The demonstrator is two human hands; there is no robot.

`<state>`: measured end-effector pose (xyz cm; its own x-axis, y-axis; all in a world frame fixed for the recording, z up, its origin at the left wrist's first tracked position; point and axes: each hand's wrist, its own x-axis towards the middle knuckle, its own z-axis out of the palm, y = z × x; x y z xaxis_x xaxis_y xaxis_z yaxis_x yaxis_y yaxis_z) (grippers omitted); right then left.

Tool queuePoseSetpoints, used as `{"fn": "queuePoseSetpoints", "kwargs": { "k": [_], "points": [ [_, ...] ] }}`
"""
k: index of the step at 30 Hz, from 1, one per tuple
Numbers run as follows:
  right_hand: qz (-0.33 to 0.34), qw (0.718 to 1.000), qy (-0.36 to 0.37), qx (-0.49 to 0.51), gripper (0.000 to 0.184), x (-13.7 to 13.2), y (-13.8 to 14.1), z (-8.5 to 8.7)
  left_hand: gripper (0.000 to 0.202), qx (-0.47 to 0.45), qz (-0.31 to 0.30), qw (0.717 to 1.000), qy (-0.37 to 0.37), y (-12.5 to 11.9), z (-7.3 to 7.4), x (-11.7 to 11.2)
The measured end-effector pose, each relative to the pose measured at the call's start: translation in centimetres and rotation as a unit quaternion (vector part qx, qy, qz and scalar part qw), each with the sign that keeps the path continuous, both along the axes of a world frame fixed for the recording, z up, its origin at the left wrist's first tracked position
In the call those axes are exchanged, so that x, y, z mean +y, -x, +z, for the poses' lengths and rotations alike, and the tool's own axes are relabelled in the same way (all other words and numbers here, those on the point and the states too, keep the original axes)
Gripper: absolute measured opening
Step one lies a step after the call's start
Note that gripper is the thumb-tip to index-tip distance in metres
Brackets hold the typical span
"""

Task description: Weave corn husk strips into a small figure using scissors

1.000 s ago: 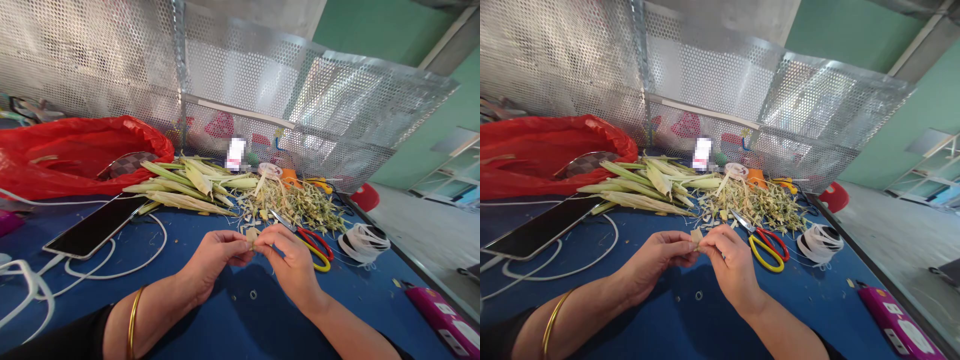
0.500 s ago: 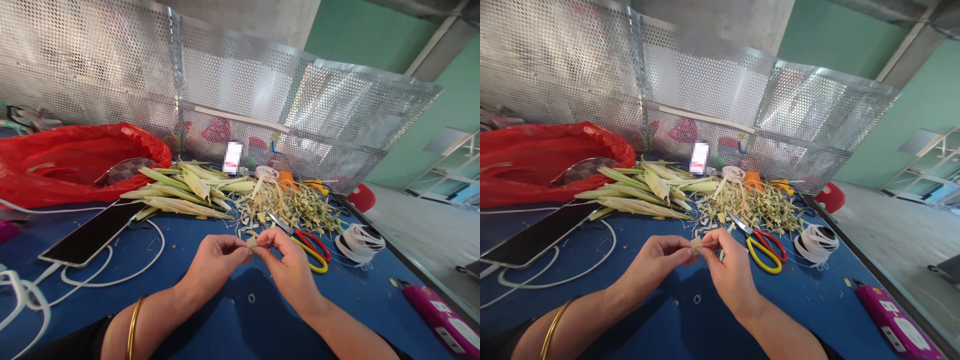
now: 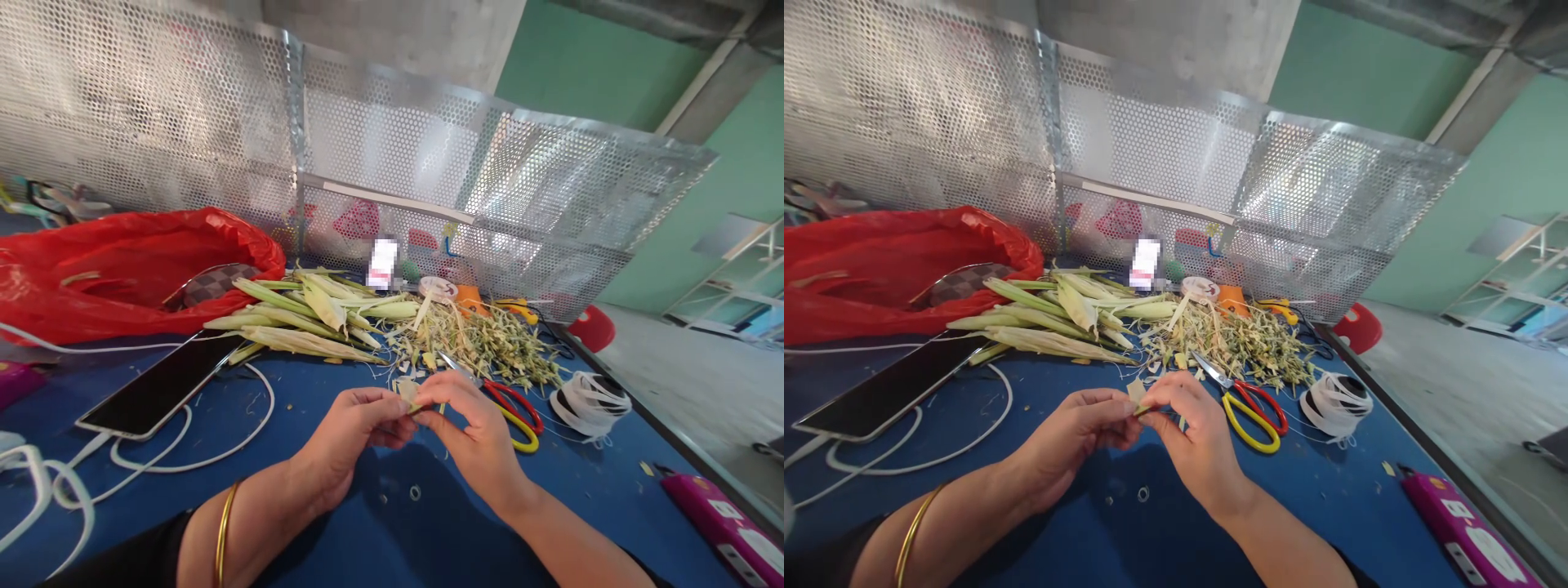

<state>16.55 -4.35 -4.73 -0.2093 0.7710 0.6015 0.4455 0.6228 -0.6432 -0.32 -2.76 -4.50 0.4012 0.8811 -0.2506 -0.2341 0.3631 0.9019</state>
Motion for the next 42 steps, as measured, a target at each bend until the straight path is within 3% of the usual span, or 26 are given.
{"fn": "queuePoseSetpoints", "kwargs": {
  "k": [8,19,26,32,37,42],
  "points": [
    [-0.003,1.000,0.006,0.000,0.011,0.0,0.1,-0.4,0.013,0.009,-0.012,1.000,0.001,0.1,0.2,-0.1],
    [-0.022,0.994,0.105,0.031,0.012,-0.3,0.5,0.1,0.017,0.091,0.014,0.991,-0.098,-0.2,0.7,-0.1],
    [-0.058,0.981,0.162,0.089,0.007,-0.3,0.8,-0.7,0.020,0.113,0.003,0.987,-0.114,-0.5,0.7,-0.3],
    [-0.049,0.989,0.114,0.080,0.020,-0.3,0.4,-1.0,0.021,0.076,0.008,0.994,-0.073,-0.2,0.3,0.0],
    [-0.014,0.999,0.019,0.023,0.010,0.0,0.3,-0.9,0.019,0.027,0.007,0.999,-0.030,0.2,-0.2,0.2],
    [-0.007,1.000,0.012,0.012,0.010,0.1,0.3,-0.9,0.016,0.032,-0.003,0.999,-0.019,0.1,-0.2,0.1]
  ]
}}
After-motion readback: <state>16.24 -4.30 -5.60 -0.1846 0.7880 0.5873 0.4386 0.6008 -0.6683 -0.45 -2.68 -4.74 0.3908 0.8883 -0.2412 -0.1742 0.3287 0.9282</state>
